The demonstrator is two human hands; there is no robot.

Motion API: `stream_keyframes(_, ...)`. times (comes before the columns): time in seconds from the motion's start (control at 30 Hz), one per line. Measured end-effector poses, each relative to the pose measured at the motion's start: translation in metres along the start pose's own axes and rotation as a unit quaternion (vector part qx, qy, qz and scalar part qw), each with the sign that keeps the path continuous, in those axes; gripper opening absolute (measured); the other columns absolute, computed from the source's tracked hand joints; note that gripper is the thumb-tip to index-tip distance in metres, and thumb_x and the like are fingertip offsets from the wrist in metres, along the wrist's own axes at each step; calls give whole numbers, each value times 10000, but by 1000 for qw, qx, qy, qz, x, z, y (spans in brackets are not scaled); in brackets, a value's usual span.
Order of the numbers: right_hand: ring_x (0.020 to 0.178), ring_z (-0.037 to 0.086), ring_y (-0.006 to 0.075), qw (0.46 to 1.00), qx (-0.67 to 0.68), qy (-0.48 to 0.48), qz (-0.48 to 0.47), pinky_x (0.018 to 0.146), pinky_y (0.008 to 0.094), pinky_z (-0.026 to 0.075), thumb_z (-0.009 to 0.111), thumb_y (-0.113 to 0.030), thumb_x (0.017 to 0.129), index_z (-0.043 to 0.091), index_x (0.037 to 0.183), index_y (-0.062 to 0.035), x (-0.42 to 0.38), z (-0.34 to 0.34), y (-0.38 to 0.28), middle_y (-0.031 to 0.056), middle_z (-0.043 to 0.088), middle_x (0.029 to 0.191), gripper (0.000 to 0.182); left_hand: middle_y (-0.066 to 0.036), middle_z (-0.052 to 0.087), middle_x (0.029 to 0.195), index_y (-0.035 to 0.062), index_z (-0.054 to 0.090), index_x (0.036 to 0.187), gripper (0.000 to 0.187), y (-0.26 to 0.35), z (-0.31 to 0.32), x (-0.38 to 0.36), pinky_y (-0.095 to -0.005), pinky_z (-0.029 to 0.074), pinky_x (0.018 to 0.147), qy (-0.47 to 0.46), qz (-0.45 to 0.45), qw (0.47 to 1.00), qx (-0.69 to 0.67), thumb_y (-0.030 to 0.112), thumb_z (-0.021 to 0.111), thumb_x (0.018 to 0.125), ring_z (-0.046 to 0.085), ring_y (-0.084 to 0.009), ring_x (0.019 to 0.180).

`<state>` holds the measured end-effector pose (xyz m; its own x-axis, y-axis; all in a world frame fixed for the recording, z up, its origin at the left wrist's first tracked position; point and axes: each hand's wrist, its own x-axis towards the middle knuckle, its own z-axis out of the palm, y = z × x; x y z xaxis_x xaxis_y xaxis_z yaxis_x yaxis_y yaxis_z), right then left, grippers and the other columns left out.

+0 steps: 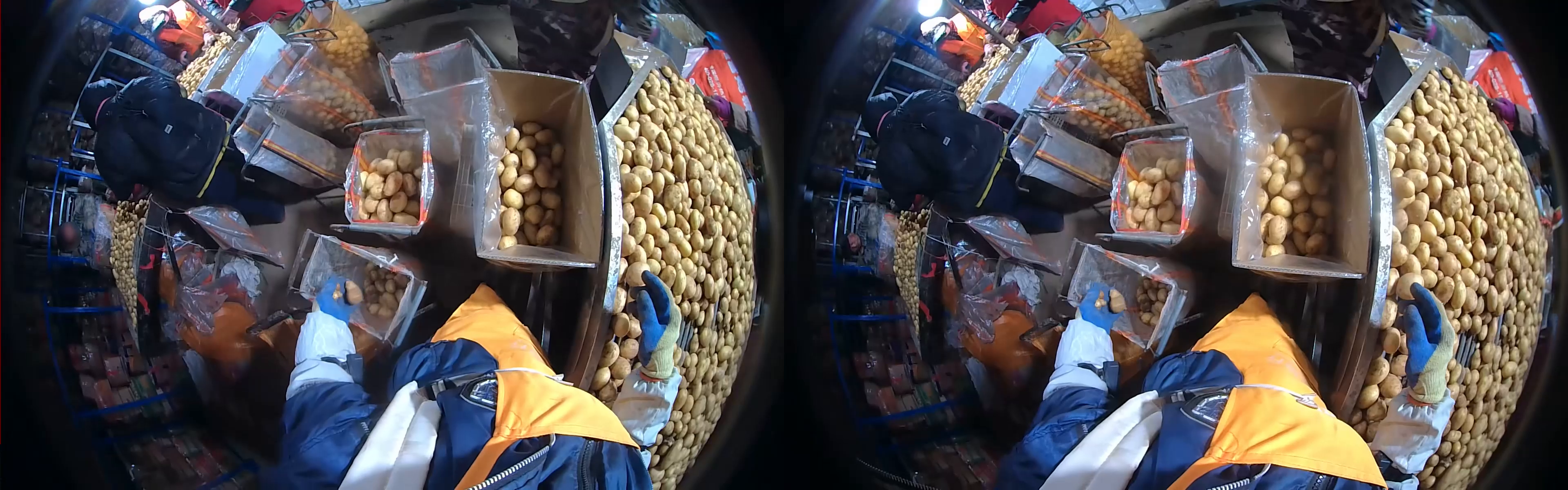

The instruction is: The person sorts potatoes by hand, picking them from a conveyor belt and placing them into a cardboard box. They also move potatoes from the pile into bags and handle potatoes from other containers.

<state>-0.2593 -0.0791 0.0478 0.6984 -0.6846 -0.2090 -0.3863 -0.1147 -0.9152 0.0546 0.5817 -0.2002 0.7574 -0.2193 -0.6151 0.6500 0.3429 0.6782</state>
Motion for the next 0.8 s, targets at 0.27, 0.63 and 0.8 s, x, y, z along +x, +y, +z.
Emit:
stream_keyframes(0.27,1078,707,151,999,18,-6,28,888,292,599,618,-23,1077,612,1456,36,4,17,0,106,725,1253,384,-66,740,1139,123,704,1089,342,44,94,-62,-513,617,819,129,-31,987,-91,452,643,1021,718,-287,1009)
stream_keyframes(0.63,1049,702,165,997,59,-32,24,869,304,599,619,-16,1068,591,1463,56,3,27,3,114,724,1255,403,-113,683,1415,206,707,1345,472,70,276,-77,-445,635,666,-115,-53,983,-131,561,528,1091,718,-366,1143)
stream_keyframes(0.8,1070,701,145,999,37,6,29,928,293,583,651,-47,1054,601,1469,36,-9,9,-8,102,727,1252,426,-128,682,1421,145,684,1352,535,68,338,-36,-553,660,852,-238,-95,942,-217,577,508,1093,692,-391,1239)
